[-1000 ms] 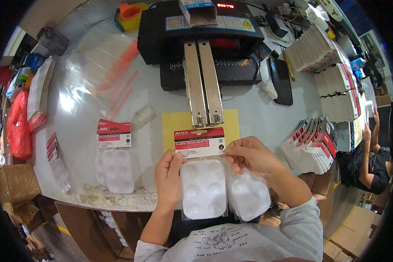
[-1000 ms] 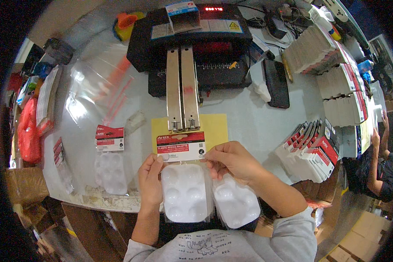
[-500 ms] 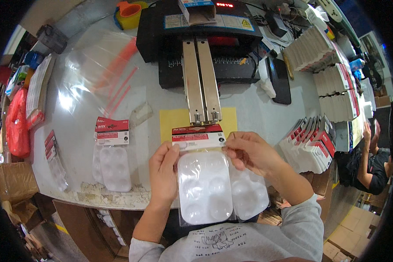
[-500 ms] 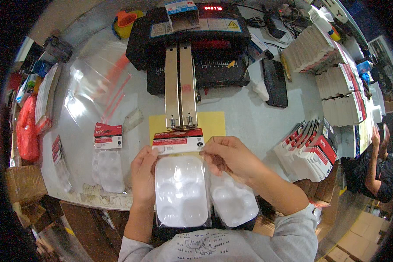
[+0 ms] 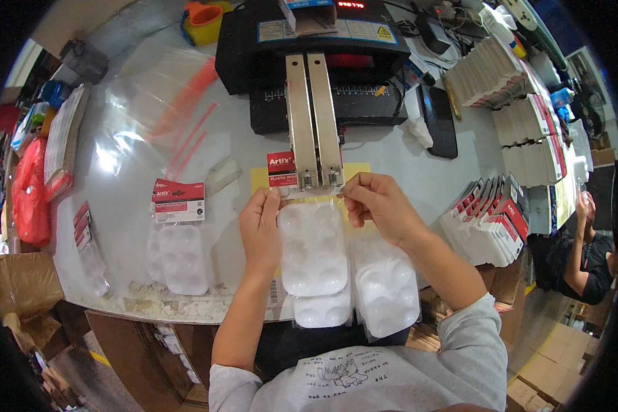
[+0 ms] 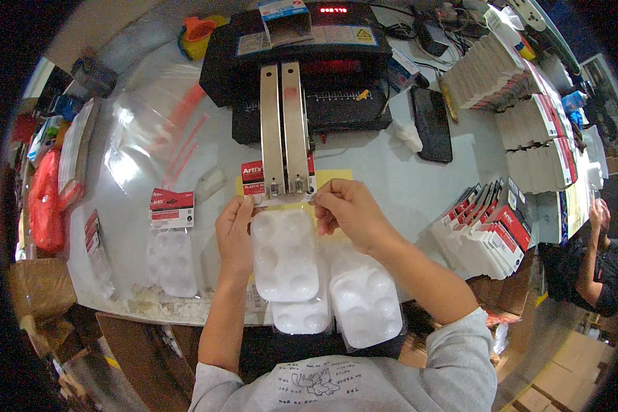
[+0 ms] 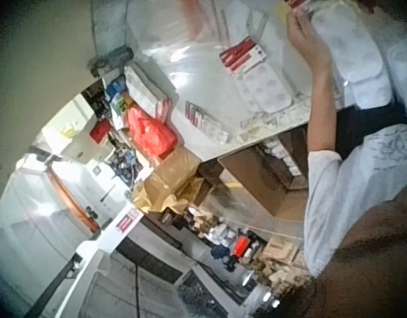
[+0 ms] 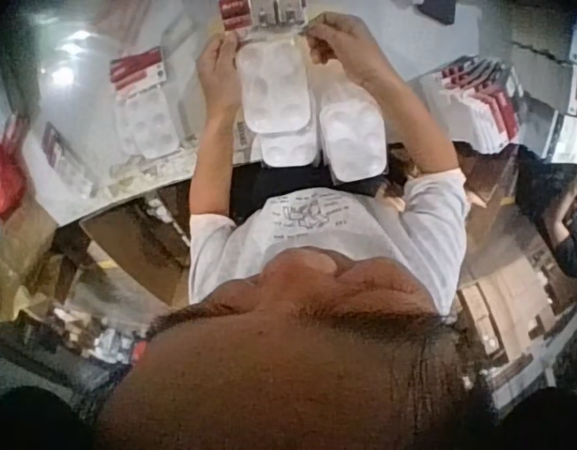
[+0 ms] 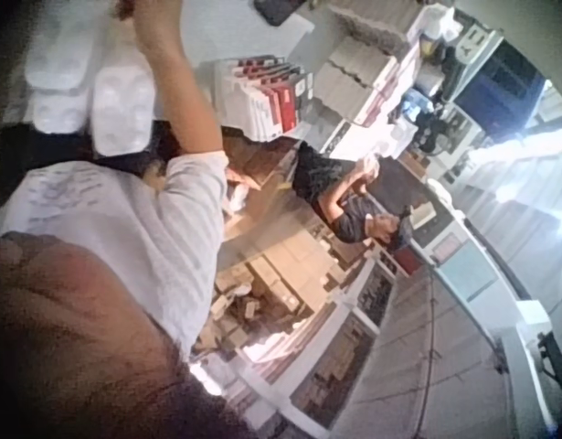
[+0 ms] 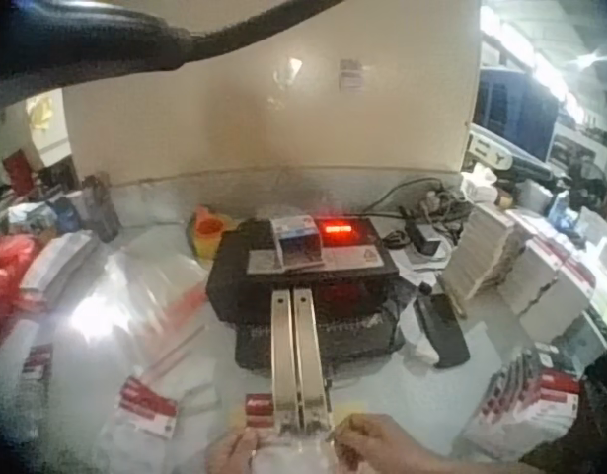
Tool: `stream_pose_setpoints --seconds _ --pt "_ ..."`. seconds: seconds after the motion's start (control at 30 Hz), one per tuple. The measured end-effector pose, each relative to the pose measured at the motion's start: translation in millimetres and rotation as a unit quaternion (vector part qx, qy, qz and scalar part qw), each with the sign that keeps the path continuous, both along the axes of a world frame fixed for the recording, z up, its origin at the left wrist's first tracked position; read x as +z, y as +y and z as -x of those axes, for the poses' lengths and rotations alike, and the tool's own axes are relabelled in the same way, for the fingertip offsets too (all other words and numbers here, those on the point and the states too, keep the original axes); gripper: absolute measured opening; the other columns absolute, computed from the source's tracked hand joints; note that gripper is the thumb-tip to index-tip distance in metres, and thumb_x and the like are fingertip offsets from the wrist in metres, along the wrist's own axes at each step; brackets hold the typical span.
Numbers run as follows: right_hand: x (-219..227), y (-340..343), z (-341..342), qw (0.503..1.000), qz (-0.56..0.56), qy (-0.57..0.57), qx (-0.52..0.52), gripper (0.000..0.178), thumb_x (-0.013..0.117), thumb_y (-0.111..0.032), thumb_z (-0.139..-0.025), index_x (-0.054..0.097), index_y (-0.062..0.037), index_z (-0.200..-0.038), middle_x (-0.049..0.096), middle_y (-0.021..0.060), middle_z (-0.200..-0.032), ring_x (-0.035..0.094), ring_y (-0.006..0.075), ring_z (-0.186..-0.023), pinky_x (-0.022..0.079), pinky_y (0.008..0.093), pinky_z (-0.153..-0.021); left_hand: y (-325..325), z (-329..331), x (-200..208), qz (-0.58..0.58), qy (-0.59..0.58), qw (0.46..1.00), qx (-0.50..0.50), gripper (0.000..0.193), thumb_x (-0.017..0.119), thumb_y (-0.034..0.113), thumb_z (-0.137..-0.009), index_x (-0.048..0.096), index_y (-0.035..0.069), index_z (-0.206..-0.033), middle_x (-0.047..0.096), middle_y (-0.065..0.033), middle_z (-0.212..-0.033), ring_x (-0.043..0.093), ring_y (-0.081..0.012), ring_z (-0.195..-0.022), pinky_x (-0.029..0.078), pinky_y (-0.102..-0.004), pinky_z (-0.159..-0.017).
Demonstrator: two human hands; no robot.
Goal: The person repeatedly places white plastic mixing palettes into clear plastic bags, then inserts a red and white Artix label into each bag. They seal the bags using a heat-sealing machine and stack the finished packages on the table. The process is repeated for multiple units throughout the clip.
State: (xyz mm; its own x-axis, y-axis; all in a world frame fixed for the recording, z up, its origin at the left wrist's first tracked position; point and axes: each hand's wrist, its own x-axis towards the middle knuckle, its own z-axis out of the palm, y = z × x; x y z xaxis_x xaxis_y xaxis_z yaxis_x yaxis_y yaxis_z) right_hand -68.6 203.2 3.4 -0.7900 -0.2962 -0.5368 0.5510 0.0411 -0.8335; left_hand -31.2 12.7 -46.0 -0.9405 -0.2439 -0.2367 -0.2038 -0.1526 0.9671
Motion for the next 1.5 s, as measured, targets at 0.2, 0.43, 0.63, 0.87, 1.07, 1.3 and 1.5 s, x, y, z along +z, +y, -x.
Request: stream_pose_setpoints --seconds 0.2,0.43,0.63,0.87,1.07,1.3,1.5 --pt "65 37 -24 0.883 -0.339 0.325 0.010 0.016 0.058 -0.012 -0.085 0.060 -0.0017 -0.097 0.064 0.0112 -0.093 0.064 0.0204 -0.081 0.050 0.0299 -0.069 -51 -18 20 0.316 -0.001 0.949 0.014 0.023 0.049 0.018 -0.091 0.061 -0.002 -0.091 0.062 -0.0077 -0.078 0.057 -0.0164 -0.077 0.043 -0.0286 -0.074" --pt "80 223 -62 0.801 -0.544 0.251 -0.002 0.090 0.079 -0.031 -0.064 0.035 0.0094 -0.131 0.038 0.0257 -0.136 0.037 0.0305 -0.128 0.029 0.0344 -0.104 -110 -52 43 0.607 0.113 0.776 0.130 0.020 0.059 0.017 -0.082 0.060 0.002 -0.095 0.057 -0.0146 -0.102 0.054 -0.0319 -0.096 0.042 -0.0378 -0.084" --pt "78 251 -64 0.804 -0.503 0.296 0.117 0.118 0.083 -0.045 -0.050 0.024 0.0079 -0.136 0.030 0.0235 -0.142 0.029 0.0273 -0.133 0.024 0.0323 -0.106 32 -92 43 0.446 0.147 0.872 -0.140 0.027 0.070 0.026 -0.074 0.056 0.004 -0.081 0.049 -0.0123 -0.083 0.050 -0.0290 -0.079 0.042 -0.0365 -0.068" --pt "78 249 -67 0.764 -0.567 0.297 0.082 0.126 0.083 -0.056 -0.036 0.032 0.0018 -0.135 0.034 0.0227 -0.139 0.032 0.0315 -0.131 0.027 0.0348 -0.107 67 -83 56 0.446 0.081 0.880 -0.144 0.029 0.071 0.027 -0.073 0.054 0.004 -0.080 0.047 -0.0126 -0.085 0.049 -0.0308 -0.080 0.040 -0.0377 -0.068" --pt "74 243 -71 0.769 -0.557 0.314 0.020 0.119 0.083 -0.055 -0.036 0.039 0.0007 -0.132 0.047 0.0192 -0.130 0.046 0.0286 -0.121 0.031 0.0367 -0.101 75 -84 57 0.399 0.034 0.904 -0.147 0.022 0.067 0.019 -0.078 0.053 0.002 -0.079 0.046 -0.0127 -0.088 0.049 -0.0308 -0.083 0.040 -0.0374 -0.073" --pt "74 237 -74 0.768 -0.545 0.330 -0.059 0.104 0.085 -0.052 -0.037 0.051 -0.0046 -0.123 0.061 0.0145 -0.111 0.059 0.0245 -0.102 0.041 0.0341 -0.091 77 -88 55 0.254 0.093 0.955 -0.122 0.017 0.060 0.014 -0.084 0.049 0.002 -0.084 0.053 -0.0135 -0.093 0.050 -0.0218 -0.081 0.040 -0.0324 -0.073" --pt "78 224 -79 0.733 -0.563 0.330 -0.191 0.068 0.087 -0.042 -0.043 0.064 -0.0051 -0.096 0.067 0.0068 -0.084 0.065 0.0192 -0.078 0.049 0.0305 -0.072 59 -89 68 -0.069 0.026 0.990 -0.120 0.010 0.047 0.010 -0.093 0.040 0.003 -0.094 0.063 -0.0216 -0.095 0.057 -0.0164 -0.079 0.044 -0.0271 -0.077"
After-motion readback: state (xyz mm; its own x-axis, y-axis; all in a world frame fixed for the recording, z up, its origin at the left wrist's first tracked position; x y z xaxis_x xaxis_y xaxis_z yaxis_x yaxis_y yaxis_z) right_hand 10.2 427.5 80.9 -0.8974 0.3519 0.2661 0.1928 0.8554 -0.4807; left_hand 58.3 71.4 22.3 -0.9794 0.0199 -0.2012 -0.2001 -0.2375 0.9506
